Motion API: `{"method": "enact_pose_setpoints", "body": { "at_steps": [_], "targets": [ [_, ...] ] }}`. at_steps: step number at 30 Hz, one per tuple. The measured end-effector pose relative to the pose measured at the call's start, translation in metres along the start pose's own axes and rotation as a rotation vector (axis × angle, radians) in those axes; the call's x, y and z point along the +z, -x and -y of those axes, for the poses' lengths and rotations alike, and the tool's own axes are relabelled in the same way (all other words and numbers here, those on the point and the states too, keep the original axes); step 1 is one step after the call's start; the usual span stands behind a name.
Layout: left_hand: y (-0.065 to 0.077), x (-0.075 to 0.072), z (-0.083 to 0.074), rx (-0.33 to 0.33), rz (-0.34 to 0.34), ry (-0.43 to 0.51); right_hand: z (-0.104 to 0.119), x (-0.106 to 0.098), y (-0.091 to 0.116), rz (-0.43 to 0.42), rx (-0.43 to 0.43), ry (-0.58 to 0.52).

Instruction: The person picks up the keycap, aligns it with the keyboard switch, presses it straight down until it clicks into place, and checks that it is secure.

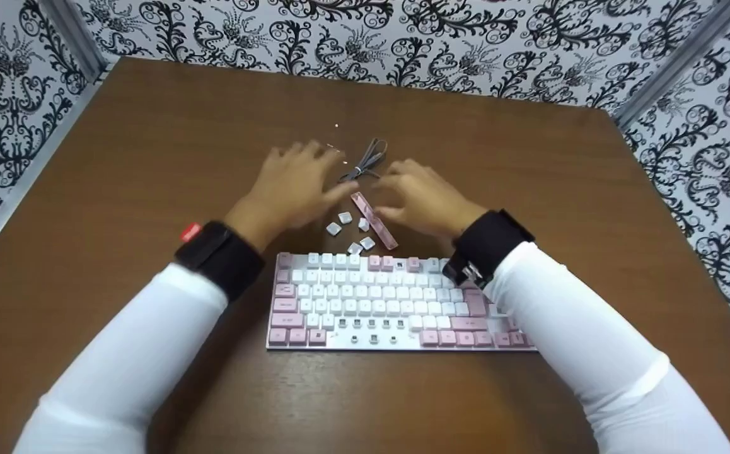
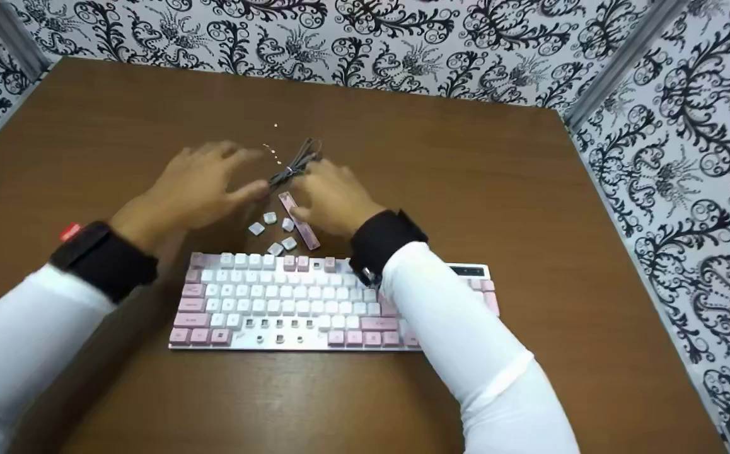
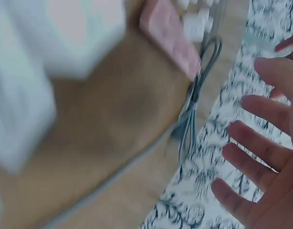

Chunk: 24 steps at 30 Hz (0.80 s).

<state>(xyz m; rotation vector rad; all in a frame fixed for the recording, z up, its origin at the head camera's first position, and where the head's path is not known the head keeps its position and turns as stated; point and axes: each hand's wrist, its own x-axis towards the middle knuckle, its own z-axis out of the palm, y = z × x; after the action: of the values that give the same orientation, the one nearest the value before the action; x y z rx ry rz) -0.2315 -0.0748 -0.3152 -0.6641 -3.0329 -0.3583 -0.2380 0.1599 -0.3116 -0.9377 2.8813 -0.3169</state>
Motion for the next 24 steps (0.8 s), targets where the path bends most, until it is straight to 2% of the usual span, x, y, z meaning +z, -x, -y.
{"method": "enact_pose_setpoints", "body": {
  "at_steps": [4, 7, 10, 12, 19, 24],
  "targets": [
    [0.020, 0.008, -0.006, 0.091, 0.058, 0.056, 0.007, 0.010, 0.002, -0.008, -0.041, 0.005],
    [0.035, 0.014, -0.004, 0.134, 0.143, 0.125, 0.011, 0.016, 0.001, -0.007, -0.061, -0.010],
    [0.048, 0.019, -0.002, 0.146, 0.238, 0.158, 0.013, 0.021, 0.000, 0.005, -0.056, -0.015],
    [0.055, 0.022, -0.001, 0.155, 0.277, 0.156, 0.013, 0.023, -0.001, 0.016, -0.053, -0.008],
    [0.073, 0.025, -0.003, 0.179, 0.298, 0.170, 0.015, 0.027, -0.002, 0.049, -0.065, -0.022],
    [0.076, 0.022, -0.002, 0.168, 0.329, 0.198, 0.017, 0.025, -0.003, 0.036, -0.071, -0.020]
  ]
}}
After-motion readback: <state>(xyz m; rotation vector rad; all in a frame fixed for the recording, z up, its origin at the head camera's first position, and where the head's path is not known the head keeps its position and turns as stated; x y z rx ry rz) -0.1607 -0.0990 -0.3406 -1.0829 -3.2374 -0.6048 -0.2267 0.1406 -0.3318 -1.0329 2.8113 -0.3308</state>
